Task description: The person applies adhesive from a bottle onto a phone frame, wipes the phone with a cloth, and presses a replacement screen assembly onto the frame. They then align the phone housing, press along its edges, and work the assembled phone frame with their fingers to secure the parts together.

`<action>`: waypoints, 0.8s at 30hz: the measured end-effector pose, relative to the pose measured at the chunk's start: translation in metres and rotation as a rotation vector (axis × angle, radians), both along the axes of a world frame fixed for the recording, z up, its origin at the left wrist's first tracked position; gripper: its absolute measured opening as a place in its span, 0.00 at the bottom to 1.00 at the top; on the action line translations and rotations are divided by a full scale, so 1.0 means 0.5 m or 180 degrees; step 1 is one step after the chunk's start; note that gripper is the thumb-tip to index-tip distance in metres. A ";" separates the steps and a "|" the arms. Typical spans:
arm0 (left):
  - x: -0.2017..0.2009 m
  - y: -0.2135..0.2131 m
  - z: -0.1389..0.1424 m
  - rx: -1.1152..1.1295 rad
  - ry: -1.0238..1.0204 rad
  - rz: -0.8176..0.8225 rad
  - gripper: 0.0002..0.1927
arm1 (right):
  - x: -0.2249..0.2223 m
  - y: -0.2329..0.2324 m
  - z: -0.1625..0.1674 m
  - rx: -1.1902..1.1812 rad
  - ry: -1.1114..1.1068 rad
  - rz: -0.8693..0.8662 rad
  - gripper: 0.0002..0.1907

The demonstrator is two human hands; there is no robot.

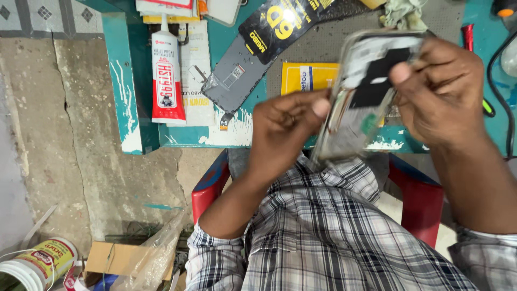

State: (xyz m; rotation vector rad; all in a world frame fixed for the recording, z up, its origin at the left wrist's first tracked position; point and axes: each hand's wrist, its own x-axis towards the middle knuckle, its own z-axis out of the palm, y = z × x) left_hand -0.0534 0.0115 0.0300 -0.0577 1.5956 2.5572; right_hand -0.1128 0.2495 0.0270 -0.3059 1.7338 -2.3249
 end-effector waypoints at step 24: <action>0.014 0.011 0.001 -0.0256 0.0004 0.0647 0.12 | 0.002 0.021 -0.016 -0.0353 0.0187 -0.0905 0.14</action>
